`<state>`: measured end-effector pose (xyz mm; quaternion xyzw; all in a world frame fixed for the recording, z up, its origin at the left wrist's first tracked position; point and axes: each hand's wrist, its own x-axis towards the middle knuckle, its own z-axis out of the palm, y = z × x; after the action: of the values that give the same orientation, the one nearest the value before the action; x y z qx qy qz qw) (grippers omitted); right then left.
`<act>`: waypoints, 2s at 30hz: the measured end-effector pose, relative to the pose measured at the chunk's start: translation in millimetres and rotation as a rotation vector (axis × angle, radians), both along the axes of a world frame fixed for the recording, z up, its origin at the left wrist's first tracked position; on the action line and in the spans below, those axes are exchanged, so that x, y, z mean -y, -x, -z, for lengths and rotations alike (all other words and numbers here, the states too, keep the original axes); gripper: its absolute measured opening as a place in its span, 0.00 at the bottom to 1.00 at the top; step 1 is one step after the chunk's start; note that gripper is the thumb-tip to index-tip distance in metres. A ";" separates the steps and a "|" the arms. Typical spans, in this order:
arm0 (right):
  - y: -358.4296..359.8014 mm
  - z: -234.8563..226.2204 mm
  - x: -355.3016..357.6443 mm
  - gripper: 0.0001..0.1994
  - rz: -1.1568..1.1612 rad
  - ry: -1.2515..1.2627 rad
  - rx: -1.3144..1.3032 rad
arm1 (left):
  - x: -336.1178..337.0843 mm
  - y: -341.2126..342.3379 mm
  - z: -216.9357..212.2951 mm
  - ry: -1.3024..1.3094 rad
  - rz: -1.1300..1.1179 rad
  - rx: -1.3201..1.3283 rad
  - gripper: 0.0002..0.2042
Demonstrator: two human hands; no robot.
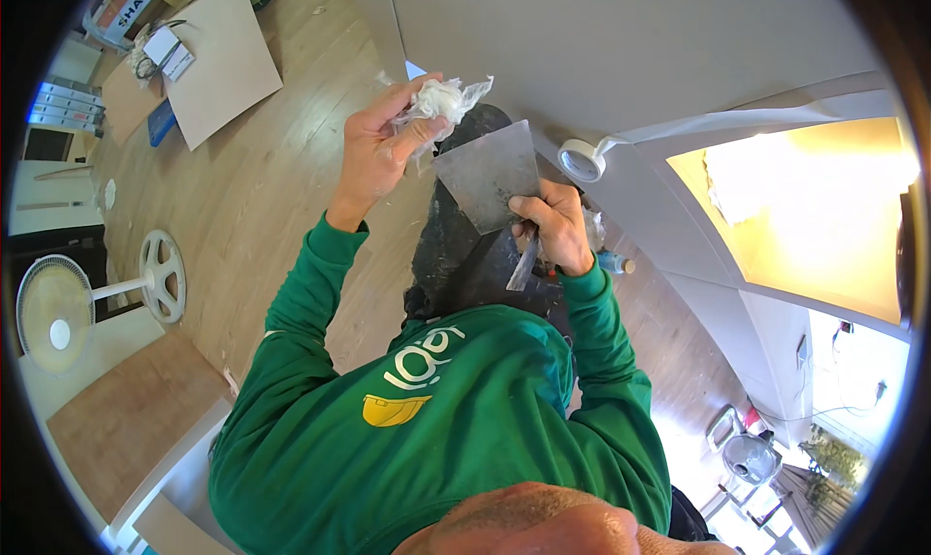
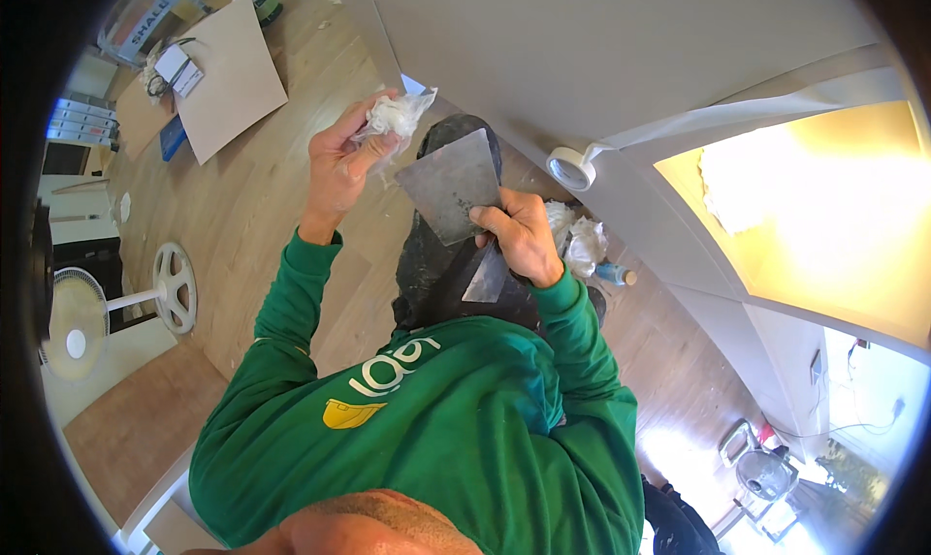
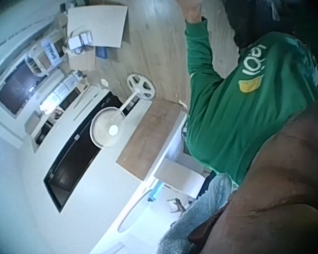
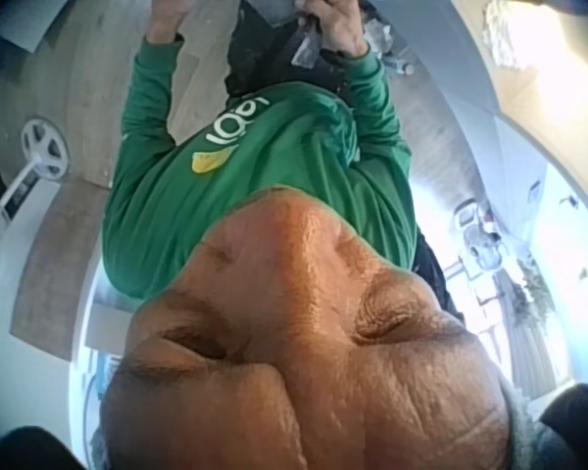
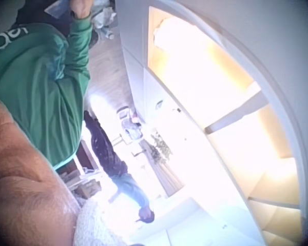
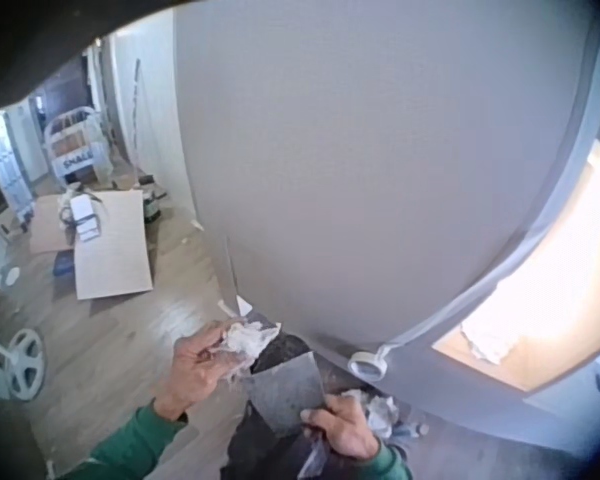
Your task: The person applies white sealant to a joint between a cabinet and a wall using two metal scrapers. They spread the material along the edge, wipe the surface with a cloth, and smooth the joint by hand and with a scraper.
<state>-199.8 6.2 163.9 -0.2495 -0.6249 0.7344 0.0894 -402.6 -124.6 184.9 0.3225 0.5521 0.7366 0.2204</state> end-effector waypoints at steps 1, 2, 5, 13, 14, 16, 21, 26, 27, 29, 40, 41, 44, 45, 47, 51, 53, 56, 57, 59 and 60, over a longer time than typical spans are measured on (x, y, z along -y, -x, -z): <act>0.3 -0.6 -0.5 0.09 -0.010 0.005 0.009 | 1.3 0.1 1.4 0.050 0.036 -0.041 0.14; 0.8 -1.5 -0.8 0.09 -0.021 0.010 0.019 | 3.8 1.3 4.1 0.099 0.071 -0.083 0.15; 4.7 -6.4 1.9 0.09 -0.027 0.115 -0.003 | 4.1 -3.1 12.6 0.210 0.137 -0.346 0.14; 17.1 19.5 28.6 0.13 -0.148 -0.080 -0.133 | 11.7 -6.2 43.3 0.415 0.104 -0.239 0.08; 15.4 23.8 33.6 0.13 -0.144 -0.066 -0.125 | 15.3 -2.6 52.4 0.428 0.096 -0.268 0.09; 3.3 26.8 39.1 0.14 -0.128 -0.022 -0.108 | 18.1 18.7 76.1 0.457 0.026 -0.056 0.09; -85.4 41.7 43.0 0.11 0.108 0.192 0.059 | 55.1 210.6 183.5 0.692 -0.202 -0.386 0.14; -224.7 88.1 36.8 0.09 0.655 0.472 0.248 | 117.4 471.5 107.5 1.256 -0.402 -1.456 0.32; -246.2 104.7 37.9 0.11 0.760 0.452 0.298 | 101.2 472.9 84.5 1.315 -0.498 -1.580 0.38; -283.9 128.8 39.7 0.11 0.846 0.378 0.359 | 12.2 354.4 37.4 1.280 -0.499 -1.258 0.34; -284.1 259.9 -25.6 0.08 0.944 0.435 0.446 | -208.1 -169.4 191.5 1.132 1.488 -0.802 0.22; -283.4 266.7 -30.1 0.08 0.995 0.386 0.407 | -226.2 -186.0 237.4 0.994 1.440 -0.905 0.24; -272.7 245.2 -39.6 0.06 0.952 0.323 0.312 | -212.8 -145.4 477.7 1.276 0.934 -0.811 0.26; -273.1 250.5 -32.3 0.07 1.019 0.370 0.239 | -200.7 -153.0 505.1 1.249 0.776 -0.794 0.26; -290.8 262.9 -17.7 0.06 1.005 0.556 0.168 | -187.4 -167.9 534.6 1.217 0.572 -0.758 0.24; -306.2 252.1 5.6 0.03 1.047 0.935 -0.008 | -191.0 -176.2 528.3 1.007 0.608 -0.886 0.17; -304.9 252.3 2.0 0.04 1.096 0.893 -0.029 | -205.9 -192.3 493.9 0.914 0.538 -0.609 0.15; -303.5 265.8 -3.8 0.07 1.116 0.845 -0.073 | -221.3 -220.3 390.3 0.934 0.478 -0.332 0.13; -296.3 266.9 -5.0 0.07 1.136 0.821 -0.055 | -222.6 -216.6 367.8 0.942 0.448 -0.302 0.12; -285.3 266.7 -13.1 0.08 1.165 0.747 -0.005 | -212.9 -203.6 345.5 0.876 0.393 -0.160 0.11; -279.7 280.5 -10.8 0.08 1.195 0.658 0.001 | -206.1 -199.6 323.8 0.875 0.390 -0.104 0.11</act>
<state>79.9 17.0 -116.6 -0.5662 -0.1243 0.7106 0.3987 -203.0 81.5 -138.9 0.3335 0.7496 0.3632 0.4416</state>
